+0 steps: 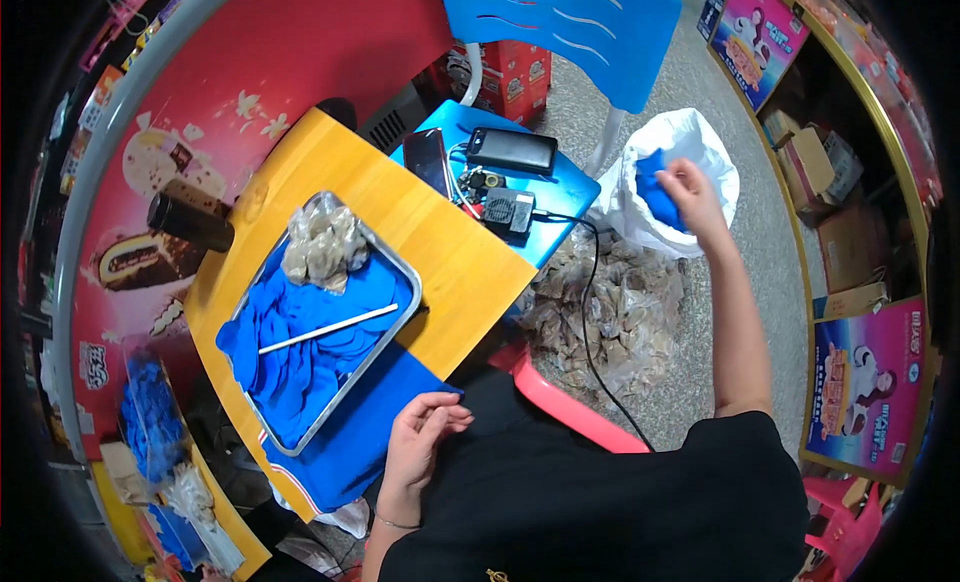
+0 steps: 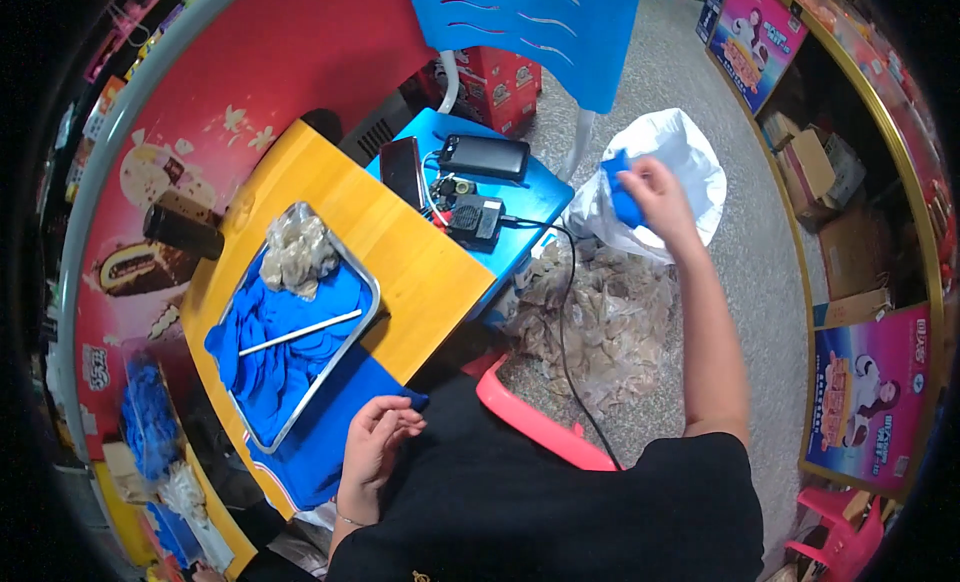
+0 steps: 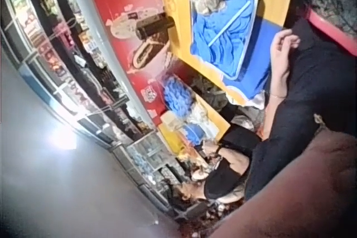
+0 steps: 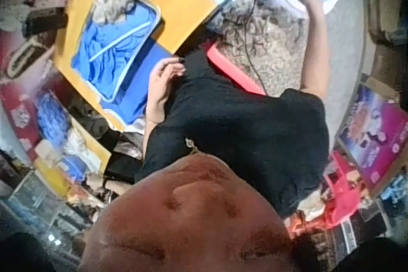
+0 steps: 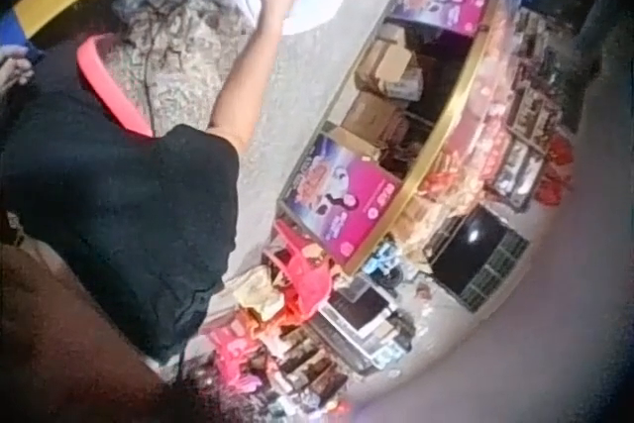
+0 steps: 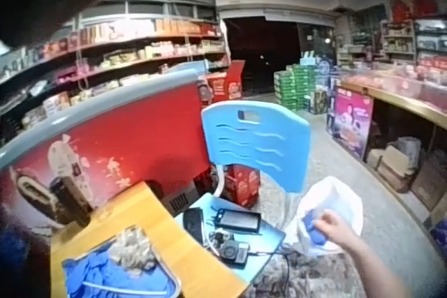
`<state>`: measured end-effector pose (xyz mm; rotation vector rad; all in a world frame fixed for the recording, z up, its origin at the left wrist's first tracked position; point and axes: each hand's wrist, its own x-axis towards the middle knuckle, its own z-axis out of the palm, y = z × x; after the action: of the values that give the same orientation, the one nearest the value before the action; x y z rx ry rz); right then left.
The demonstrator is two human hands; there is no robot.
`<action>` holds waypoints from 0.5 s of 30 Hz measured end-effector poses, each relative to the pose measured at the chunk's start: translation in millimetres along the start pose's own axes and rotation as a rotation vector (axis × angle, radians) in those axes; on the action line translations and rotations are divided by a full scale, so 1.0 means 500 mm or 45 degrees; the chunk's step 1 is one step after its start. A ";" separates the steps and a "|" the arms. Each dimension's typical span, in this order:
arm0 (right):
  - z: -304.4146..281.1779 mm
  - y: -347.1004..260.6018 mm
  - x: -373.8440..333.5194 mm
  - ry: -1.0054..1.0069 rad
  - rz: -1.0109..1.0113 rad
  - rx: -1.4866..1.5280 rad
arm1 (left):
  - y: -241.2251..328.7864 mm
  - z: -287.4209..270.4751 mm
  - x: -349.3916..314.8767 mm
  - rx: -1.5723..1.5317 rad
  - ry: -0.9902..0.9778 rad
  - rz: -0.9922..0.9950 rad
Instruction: The recorder is stuffing small blue fabric pouches with weighted bags and using a wooden stick to tuck the material in.
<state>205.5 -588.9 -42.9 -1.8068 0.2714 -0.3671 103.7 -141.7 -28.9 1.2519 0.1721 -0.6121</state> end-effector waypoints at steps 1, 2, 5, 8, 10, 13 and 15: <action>-0.049 0.058 0.026 0.098 0.059 -0.115 | -0.001 -0.003 0.001 0.005 0.050 -0.024; -0.091 0.117 0.046 0.196 0.120 -0.231 | -0.001 -0.002 0.005 0.021 0.047 -0.029; -0.151 0.255 0.088 0.349 0.231 -0.499 | 0.004 0.005 0.016 0.012 0.202 -0.053; -0.167 0.356 0.121 0.391 0.311 -0.648 | 0.012 0.023 0.025 0.025 0.285 -0.062; -0.191 0.448 0.151 0.384 0.368 -0.709 | 0.015 0.037 0.036 0.049 0.299 -0.058; -0.203 0.557 0.180 0.343 0.493 -0.762 | 0.017 0.055 0.050 0.074 0.342 -0.089; -0.196 0.601 0.193 0.143 0.738 -0.806 | 0.017 0.064 0.056 0.086 0.341 -0.093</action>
<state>258.7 -790.3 -299.3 -2.2065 1.0551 0.0455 124.8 -179.3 -23.9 1.3954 0.4245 -0.5141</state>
